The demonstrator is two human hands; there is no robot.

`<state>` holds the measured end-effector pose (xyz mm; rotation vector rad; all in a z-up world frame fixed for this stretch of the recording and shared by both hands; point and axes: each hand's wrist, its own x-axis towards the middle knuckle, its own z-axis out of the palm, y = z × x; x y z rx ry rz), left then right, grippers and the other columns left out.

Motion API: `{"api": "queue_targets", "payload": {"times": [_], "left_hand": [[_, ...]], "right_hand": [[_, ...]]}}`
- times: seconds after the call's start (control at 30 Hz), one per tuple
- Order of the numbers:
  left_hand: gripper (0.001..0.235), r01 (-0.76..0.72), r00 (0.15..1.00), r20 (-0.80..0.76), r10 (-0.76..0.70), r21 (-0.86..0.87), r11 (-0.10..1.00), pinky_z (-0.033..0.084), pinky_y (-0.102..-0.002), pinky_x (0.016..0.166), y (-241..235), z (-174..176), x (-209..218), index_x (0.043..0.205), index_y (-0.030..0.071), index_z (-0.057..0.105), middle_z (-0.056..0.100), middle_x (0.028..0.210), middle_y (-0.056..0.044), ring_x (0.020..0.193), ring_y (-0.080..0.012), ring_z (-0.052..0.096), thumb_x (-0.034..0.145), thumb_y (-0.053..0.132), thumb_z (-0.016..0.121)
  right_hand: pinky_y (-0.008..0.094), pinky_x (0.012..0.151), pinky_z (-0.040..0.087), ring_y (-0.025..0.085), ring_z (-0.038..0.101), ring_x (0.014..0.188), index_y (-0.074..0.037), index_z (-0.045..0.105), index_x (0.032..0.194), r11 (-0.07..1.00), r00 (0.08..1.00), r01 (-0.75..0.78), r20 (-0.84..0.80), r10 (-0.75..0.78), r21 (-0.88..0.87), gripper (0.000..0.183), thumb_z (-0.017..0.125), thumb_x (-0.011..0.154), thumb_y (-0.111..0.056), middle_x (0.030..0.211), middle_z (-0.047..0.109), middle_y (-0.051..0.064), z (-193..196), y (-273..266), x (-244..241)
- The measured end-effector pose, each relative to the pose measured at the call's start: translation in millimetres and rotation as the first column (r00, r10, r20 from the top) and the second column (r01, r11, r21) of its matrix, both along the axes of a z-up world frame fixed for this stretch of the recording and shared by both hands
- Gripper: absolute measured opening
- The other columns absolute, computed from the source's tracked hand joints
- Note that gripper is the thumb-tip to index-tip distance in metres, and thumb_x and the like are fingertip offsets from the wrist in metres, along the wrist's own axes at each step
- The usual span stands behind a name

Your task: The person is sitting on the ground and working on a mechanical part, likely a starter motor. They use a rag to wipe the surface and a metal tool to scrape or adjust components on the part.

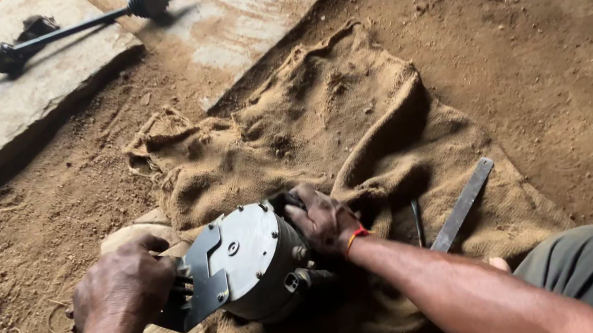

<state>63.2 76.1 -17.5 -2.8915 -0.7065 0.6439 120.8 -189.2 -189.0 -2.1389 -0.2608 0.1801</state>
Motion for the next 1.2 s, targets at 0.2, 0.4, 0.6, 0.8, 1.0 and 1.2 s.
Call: {"api": "queue_targets", "payload": {"times": [0.2, 0.4, 0.6, 0.8, 1.0, 1.2], "left_hand": [[0.041, -0.012, 1.0, -0.004, 0.012, 0.015, 1.0, 0.054, -0.03, 0.056, 4.8, -3.3, 2.5, 0.14, 0.045, 0.06, 0.078, 0.093, -0.001, 0.068, -0.0133, 0.069, 0.102, 0.057, 0.052], [0.044, 0.003, 0.999, -0.041, -0.002, 0.023, 1.0, 0.054, -0.029, 0.058, 1.6, -0.7, 1.2, 0.144, 0.046, 0.057, 0.079, 0.091, 0.002, 0.069, -0.0141, 0.07, 0.102, 0.057, 0.052], [0.049, 0.004, 0.999, -0.032, -0.003, 0.037, 0.999, 0.049, -0.028, 0.059, 11.4, -7.6, 0.2, 0.146, 0.046, 0.056, 0.081, 0.089, 0.0, 0.071, -0.0153, 0.069, 0.099, 0.062, 0.055], [0.042, -0.013, 1.0, -0.028, 0.014, 0.035, 0.999, 0.052, -0.026, 0.058, 16.7, -13.6, 2.9, 0.143, 0.049, 0.058, 0.079, 0.1, 0.004, 0.074, -0.0132, 0.071, 0.102, 0.059, 0.053], [0.042, -0.032, 0.999, -0.038, 0.034, 0.032, 0.999, 0.052, -0.027, 0.059, 18.2, -17.1, 3.1, 0.145, 0.05, 0.057, 0.082, 0.1, 0.004, 0.073, -0.0148, 0.072, 0.103, 0.056, 0.052], [0.04, 0.054, 0.998, -0.02, -0.053, 0.057, 0.997, 0.051, -0.027, 0.06, 17.1, -15.9, 1.1, 0.14, 0.049, 0.061, 0.078, 0.096, 0.002, 0.071, -0.0133, 0.072, 0.103, 0.058, 0.051]], "right_hand": [[0.045, 0.07, 0.052, 0.029, 0.067, 0.078, -0.01, 0.066, 0.099, 0.993, 0.992, 0.075, -0.09, -0.083, -0.092, 0.046, 0.048, 0.092, -0.051, 0.084, 0.071, 0.014, -26.3, 7.0, 27.1], [0.037, 0.067, 0.053, 0.021, 0.068, 0.075, -0.009, 0.077, 0.094, 0.935, 0.882, 0.274, -0.446, -0.151, 0.225, 0.044, 0.052, 0.097, -0.045, 0.084, 0.074, 0.01, -64.1, -3.3, 49.3], [0.036, 0.063, 0.055, 0.019, 0.065, 0.071, -0.014, 0.072, 0.099, 0.298, 0.615, 0.782, -0.756, -0.224, 0.548, 0.04, 0.05, 0.1, -0.047, 0.085, 0.071, 0.004, -35.2, -52.3, 51.8], [0.033, 0.073, 0.059, 0.017, 0.069, 0.081, -0.008, 0.071, 0.106, 0.45, 0.707, 0.612, -0.705, 0.056, 0.65, 0.027, 0.057, 0.1, -0.031, 0.092, 0.076, 0.004, -34.4, -27.7, 21.3], [0.025, 0.075, 0.056, 0.009, 0.068, 0.085, -0.003, 0.07, 0.117, 0.254, 0.888, 0.353, -0.408, 0.211, 0.9, 0.025, 0.066, 0.101, -0.022, 0.1, 0.076, 0.001, -118.3, -3.5, 17.9], [0.035, 0.043, 0.03, 0.016, 0.04, 0.05, -0.005, 0.069, 0.099, 0.614, 0.732, 0.63, -0.628, -0.264, 0.476, 0.025, 0.071, 0.098, -0.03, 0.07, 0.05, 0.004, -152.3, 12.5, 27.9]]}}
